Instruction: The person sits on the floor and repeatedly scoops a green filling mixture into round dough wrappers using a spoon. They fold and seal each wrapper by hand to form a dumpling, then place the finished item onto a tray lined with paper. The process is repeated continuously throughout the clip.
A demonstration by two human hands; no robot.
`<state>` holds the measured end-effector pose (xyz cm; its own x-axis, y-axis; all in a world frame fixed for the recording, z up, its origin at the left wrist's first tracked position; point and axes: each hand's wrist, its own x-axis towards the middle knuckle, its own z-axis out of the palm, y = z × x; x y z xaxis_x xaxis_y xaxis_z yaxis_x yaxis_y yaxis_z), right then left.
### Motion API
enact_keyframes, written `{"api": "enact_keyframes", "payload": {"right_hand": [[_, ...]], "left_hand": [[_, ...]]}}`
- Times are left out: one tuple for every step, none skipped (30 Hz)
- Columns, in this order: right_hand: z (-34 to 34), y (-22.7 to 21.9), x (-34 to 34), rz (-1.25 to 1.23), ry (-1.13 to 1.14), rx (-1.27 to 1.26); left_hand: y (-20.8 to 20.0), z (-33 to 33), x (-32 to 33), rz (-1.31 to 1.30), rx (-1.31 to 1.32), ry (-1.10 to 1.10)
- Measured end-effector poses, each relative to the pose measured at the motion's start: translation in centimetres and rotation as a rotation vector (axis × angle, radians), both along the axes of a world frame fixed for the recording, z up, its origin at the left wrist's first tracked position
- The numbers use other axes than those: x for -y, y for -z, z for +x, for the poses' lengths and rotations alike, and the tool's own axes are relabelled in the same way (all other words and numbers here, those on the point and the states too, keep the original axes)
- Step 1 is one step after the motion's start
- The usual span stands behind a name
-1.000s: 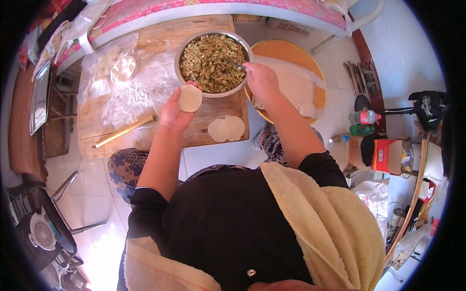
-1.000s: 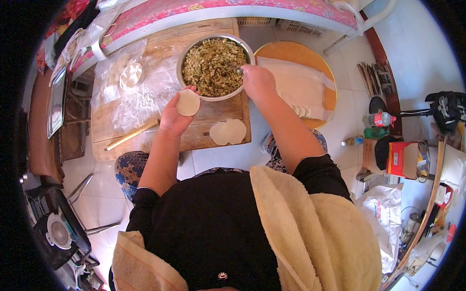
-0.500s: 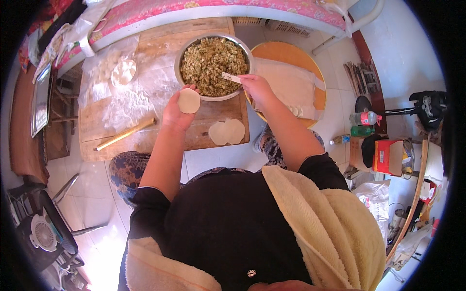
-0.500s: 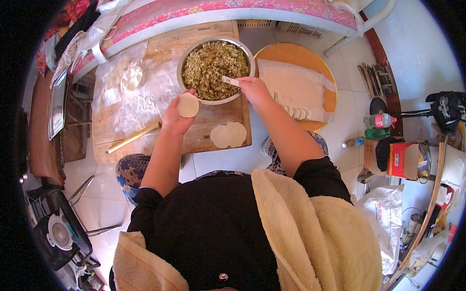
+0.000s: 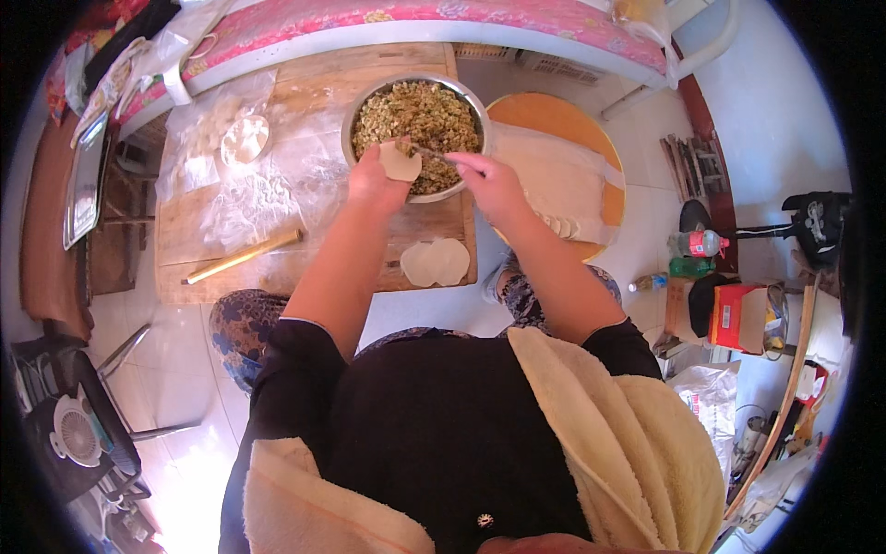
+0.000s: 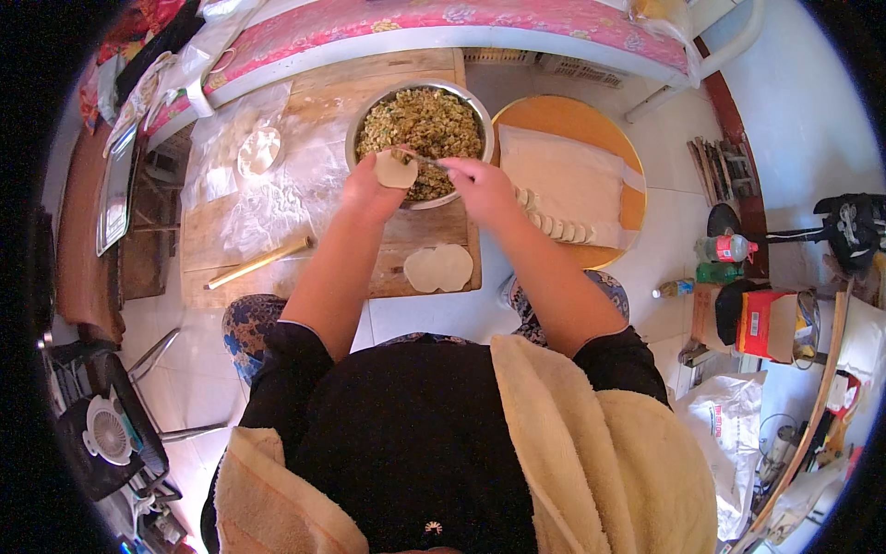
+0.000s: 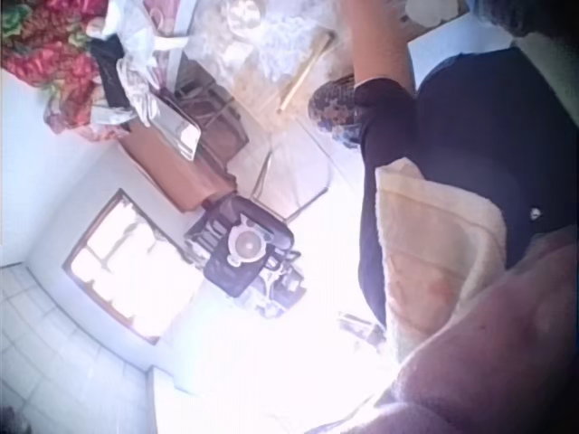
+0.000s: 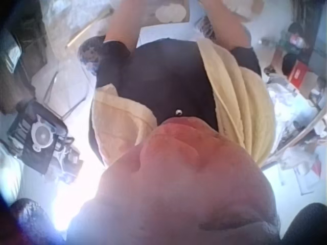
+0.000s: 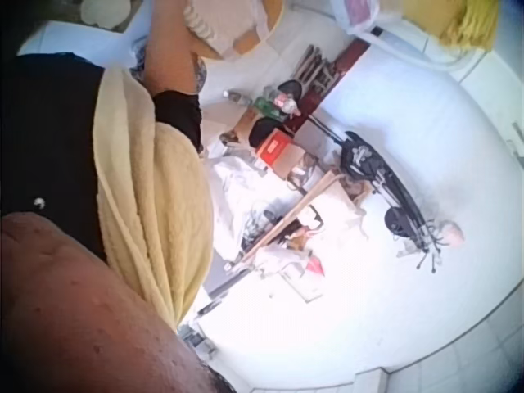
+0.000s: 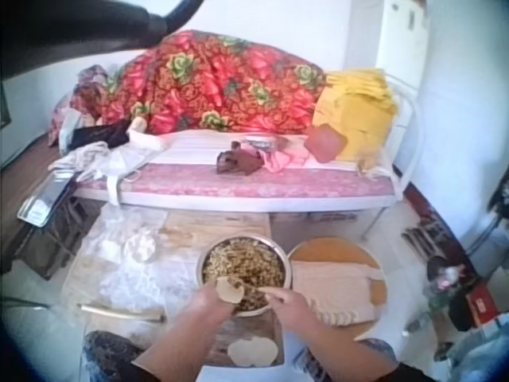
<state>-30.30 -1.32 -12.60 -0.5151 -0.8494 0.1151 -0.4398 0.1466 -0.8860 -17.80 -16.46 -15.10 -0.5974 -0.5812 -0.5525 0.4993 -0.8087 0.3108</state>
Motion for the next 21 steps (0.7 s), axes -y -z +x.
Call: {"api": "enact_keyframes", "payload": {"right_hand": [[0.4, -0.1, -0.3, -0.067, -0.045, -0.388], [1.0, -0.3, -0.5, -0.054, -0.076, -0.45], [1.5, -0.8, -0.7, -0.04, -0.106, -0.514], [1.8, -1.3, -0.9, -0.026, -0.137, -0.578], [1.9, -1.7, -1.1, -0.007, -0.16, -0.581], [2.0, -2.0, -1.2, 0.012, -0.182, -0.584], [2.0, -2.4, -1.2, 0.031, -0.205, -0.586], [1.9, -2.8, -1.3, -0.011, -0.168, -0.535], [1.7, -3.2, -1.4, -0.051, -0.128, -0.486], [1.5, -3.4, -1.5, -0.091, -0.089, -0.437], [1.1, -3.4, -1.4, -0.035, -0.036, -0.388], [0.4, -3.1, -1.1, 0.02, 0.019, -0.34], [-0.3, -2.8, -0.8, 0.076, 0.076, -0.291], [-1.0, -1.9, -0.4, 0.101, 0.085, -0.306], [-1.7, -0.3, 0.0, 0.125, 0.095, -0.321], [-2.1, 0.8, 0.2, 0.148, 0.102, -0.336], [-2.3, 1.7, 0.3, 0.172, 0.115, -0.295], [-2.2, 2.3, 0.5, 0.194, 0.125, -0.253], [-2.1, 2.8, 0.8, 0.216, 0.134, -0.212], [-2.3, 3.7, 1.0, 0.214, 0.144, -0.131], [-2.2, 4.0, 1.3, 0.212, 0.151, -0.05]], "left_hand": [[-0.1, -0.5, 0.0, 0.006, -0.008, 0.016], [0.0, -0.8, 0.1, 0.043, -0.035, 0.009], [0.2, -0.9, 0.4, 0.067, -0.035, 0.006], [0.5, -0.9, 0.7, 0.092, -0.035, 0.003], [0.7, -0.8, 1.0, 0.116, -0.034, 0.0], [0.7, -0.7, 1.1, 0.127, -0.05, -0.008], [0.7, -0.4, 1.2, 0.138, -0.066, -0.017], [0.7, -0.2, 1.2, 0.148, -0.081, -0.026], [0.5, 0.0, 1.3, 0.126, -0.061, -0.036], [0.3, 0.2, 1.3, 0.102, -0.041, -0.047], [0.1, 0.5, 1.4, 0.079, -0.02, -0.06], [0.1, 0.7, 1.4, 0.065, -0.012, -0.059], [0.1, 0.9, 1.3, 0.052, -0.004, -0.054], [0.1, 1.0, 1.3, 0.04, 0.004, -0.05], [-0.2, 1.2, 1.1, 0.043, 0.018, -0.051], [-0.6, 1.5, 1.0, 0.046, 0.032, -0.053], [-0.8, 1.6, 0.9, 0.05, 0.046, -0.056], [-0.7, 1.9, 0.9, 0.047, 0.057, -0.054], [-0.6, 2.1, 1.0, 0.046, 0.068, -0.052], [-0.4, 2.3, 1.0, 0.044, 0.078, -0.049], [-0.1, 2.5, 1.2, 0.048, 0.074, -0.051]]}}
